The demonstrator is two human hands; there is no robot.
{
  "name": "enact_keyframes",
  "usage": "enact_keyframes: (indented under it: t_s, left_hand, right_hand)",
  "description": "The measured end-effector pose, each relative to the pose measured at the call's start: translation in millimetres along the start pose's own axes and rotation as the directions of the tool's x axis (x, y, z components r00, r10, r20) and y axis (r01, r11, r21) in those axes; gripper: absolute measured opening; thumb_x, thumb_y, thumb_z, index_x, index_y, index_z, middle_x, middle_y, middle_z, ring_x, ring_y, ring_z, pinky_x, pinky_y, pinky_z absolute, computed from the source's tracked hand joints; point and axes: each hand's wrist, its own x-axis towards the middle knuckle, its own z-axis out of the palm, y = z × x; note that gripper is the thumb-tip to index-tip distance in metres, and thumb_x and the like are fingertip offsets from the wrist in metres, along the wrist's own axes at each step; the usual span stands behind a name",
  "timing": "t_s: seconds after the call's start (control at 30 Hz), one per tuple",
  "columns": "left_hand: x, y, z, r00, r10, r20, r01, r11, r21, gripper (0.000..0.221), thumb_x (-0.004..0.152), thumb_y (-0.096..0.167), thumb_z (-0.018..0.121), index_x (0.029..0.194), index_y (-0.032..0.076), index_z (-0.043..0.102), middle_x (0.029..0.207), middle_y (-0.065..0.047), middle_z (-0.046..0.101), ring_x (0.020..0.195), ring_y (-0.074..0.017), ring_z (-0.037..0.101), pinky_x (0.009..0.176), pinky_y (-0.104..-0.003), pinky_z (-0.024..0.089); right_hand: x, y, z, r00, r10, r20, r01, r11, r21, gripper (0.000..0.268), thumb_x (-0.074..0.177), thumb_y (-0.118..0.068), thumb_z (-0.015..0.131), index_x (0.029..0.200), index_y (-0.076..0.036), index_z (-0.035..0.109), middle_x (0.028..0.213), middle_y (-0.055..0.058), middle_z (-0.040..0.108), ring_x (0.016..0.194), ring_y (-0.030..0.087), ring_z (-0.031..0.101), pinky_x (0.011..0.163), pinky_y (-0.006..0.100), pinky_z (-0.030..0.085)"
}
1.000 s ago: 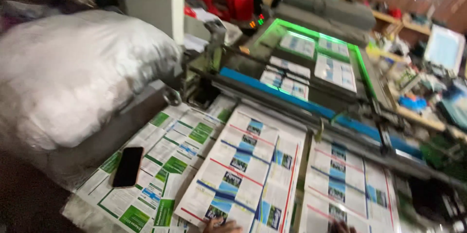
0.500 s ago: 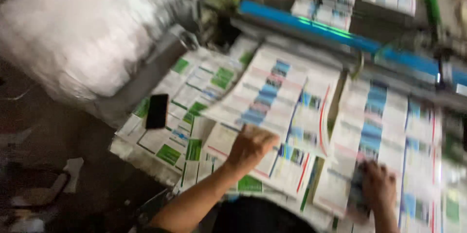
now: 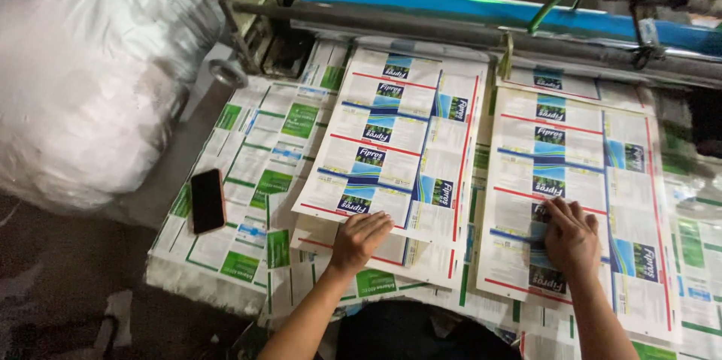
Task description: Arranging and stacking printed product labels as they are processed by a screen printing machine.
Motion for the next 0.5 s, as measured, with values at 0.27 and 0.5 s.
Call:
enact_keyframes:
  t_s: [0.27, 0.5]
  left_hand:
    - [70, -19, 0, 1.000, 0.026, -0.013, -0.026, 1.000, -0.005, 0.019, 0.090, 0.002, 0.071, 0.108, 0.006, 0.077, 0.115, -0.009, 0.078, 0.113, -0.0227, 0.073, 0.092, -0.041, 0.055]
    - [97, -51, 48, 0.998, 0.020, -0.067, -0.018, 1.000, 0.021, 0.021, 0.092, -0.002, 0.068, 0.108, 0.008, 0.078, 0.114, -0.009, 0.079, 0.111, -0.0220, 0.074, 0.091, -0.039, 0.055]
  right_hand:
    - [-2, 18, 19, 0.998, 0.055, 0.015, -0.054, 0.997, -0.057, 0.046, 0.088, -0.012, 0.058, 0.133, -0.018, 0.068, 0.142, 0.005, 0.065, 0.137, 0.027, 0.057, 0.111, 0.049, 0.045]
    - [2, 11, 19, 0.989, 0.136, 0.066, -0.128, 0.985, -0.115, 0.045, 0.091, -0.017, 0.058, 0.134, -0.024, 0.066, 0.145, 0.000, 0.063, 0.140, 0.025, 0.053, 0.112, 0.046, 0.045]
